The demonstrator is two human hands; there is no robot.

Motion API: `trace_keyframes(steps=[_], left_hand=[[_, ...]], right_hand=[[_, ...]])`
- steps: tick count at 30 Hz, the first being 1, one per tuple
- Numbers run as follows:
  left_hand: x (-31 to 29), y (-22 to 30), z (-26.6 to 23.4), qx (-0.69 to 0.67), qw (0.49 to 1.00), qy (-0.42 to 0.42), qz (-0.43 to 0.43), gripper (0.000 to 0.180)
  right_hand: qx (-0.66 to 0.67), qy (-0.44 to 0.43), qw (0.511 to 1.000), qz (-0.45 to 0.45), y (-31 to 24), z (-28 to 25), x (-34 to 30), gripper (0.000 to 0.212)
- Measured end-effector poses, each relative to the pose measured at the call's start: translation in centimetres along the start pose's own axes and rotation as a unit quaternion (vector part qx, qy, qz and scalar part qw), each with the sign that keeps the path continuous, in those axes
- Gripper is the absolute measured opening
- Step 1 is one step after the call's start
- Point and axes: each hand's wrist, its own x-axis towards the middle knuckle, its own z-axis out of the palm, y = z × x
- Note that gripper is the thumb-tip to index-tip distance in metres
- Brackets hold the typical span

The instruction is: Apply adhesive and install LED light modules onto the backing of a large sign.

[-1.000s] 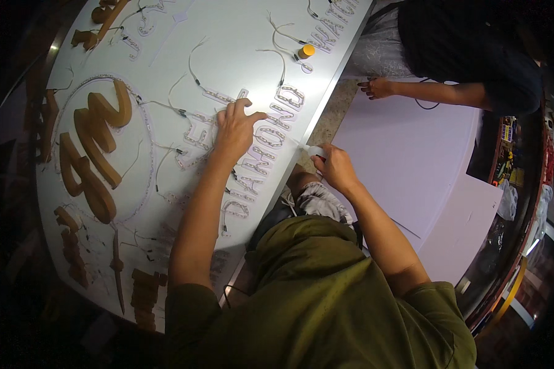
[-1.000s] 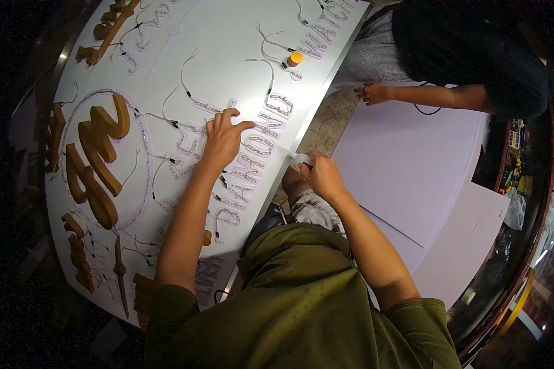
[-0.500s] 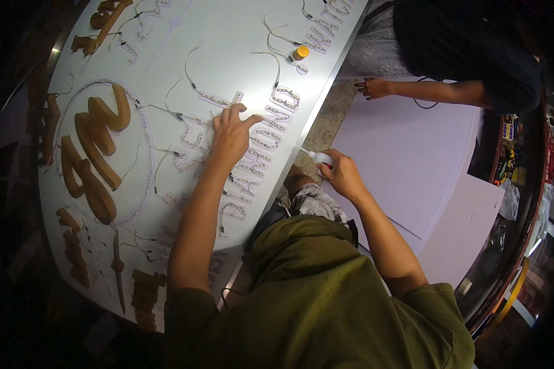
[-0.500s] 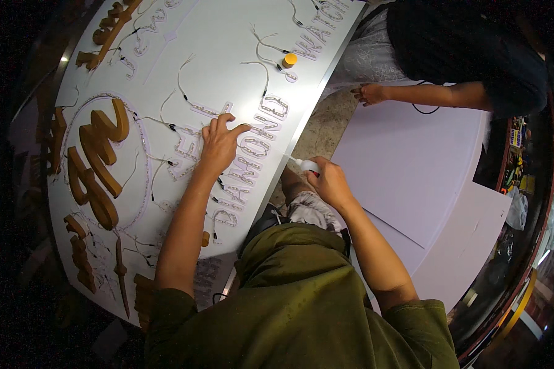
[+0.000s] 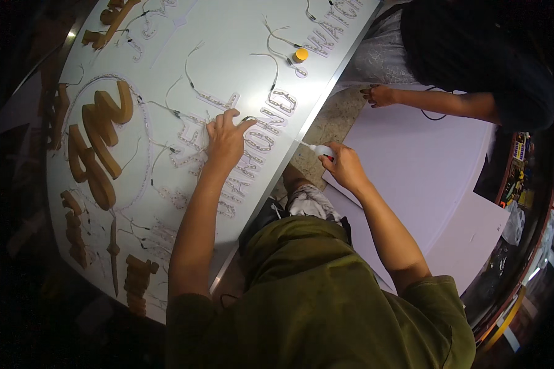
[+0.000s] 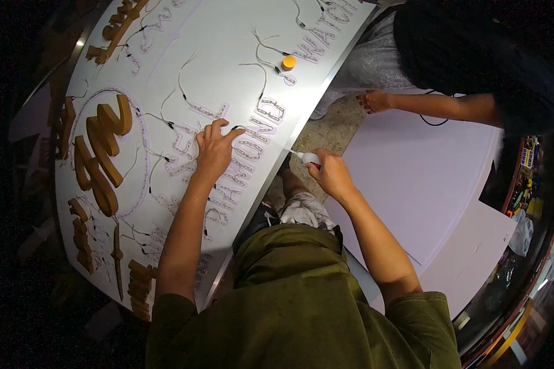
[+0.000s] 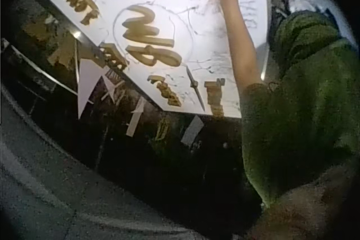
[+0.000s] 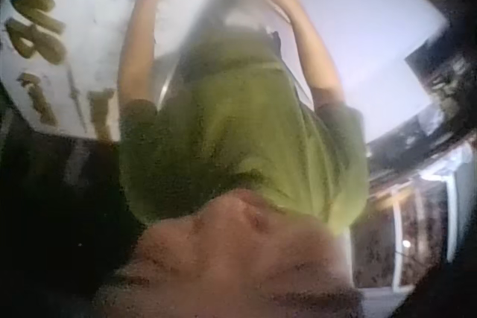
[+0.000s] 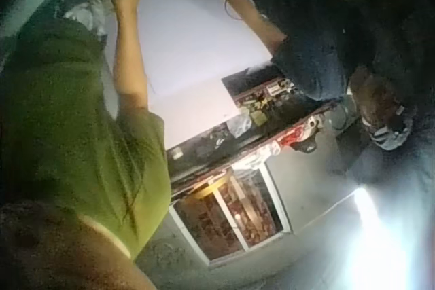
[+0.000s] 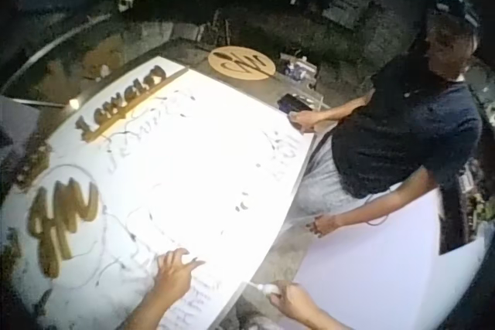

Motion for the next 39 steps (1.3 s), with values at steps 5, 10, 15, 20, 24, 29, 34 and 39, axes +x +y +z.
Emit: trace_keyframes(steps=[5, 10, 15, 20, 24, 29, 34, 39], left_hand=[[-0.1, 0.5, 0.1, 0.013, 1.000, 0.016, -0.007, 0.044], [-0.1, 0.9, 0.2, 0.007, 0.999, 0.016, -0.028, 0.044], [-0.4, 1.1, 0.5, 0.007, 0.999, 0.022, -0.043, 0.043], [-0.5, 1.4, 0.6, 0.005, 0.998, 0.021, -0.056, 0.041], [-0.6, 1.4, 0.8, 0.005, 0.998, 0.030, -0.059, 0.041], [-0.5, 1.5, 0.8, 0.002, 0.997, 0.022, -0.071, 0.040], [-0.6, 1.5, 0.8, -0.007, 0.997, 0.025, -0.069, 0.040], [-0.5, 1.5, 0.7, -0.004, 0.998, 0.021, -0.066, 0.040]], right_hand=[[0.016, -0.017, 0.999, -0.024, 0.2, -0.6, 1.0, 0.030], [0.004, -0.023, 0.999, -0.037, 0.3, -0.7, 1.6, 0.031], [0.002, -0.039, 0.998, -0.049, 0.5, -0.5, 2.2, 0.031], [-0.009, -0.050, 0.997, -0.051, 0.2, -0.8, 2.7, 0.030], [-0.016, -0.051, 0.998, -0.046, -0.8, -1.0, 3.1, 0.030], [-0.033, -0.052, 0.997, -0.043, -0.8, -1.0, 3.4, 0.030], [-0.036, -0.047, 0.998, -0.028, 0.1, -1.4, 2.9, 0.031], [-0.047, -0.040, 0.998, -0.026, 0.8, -1.7, 2.3, 0.032]])
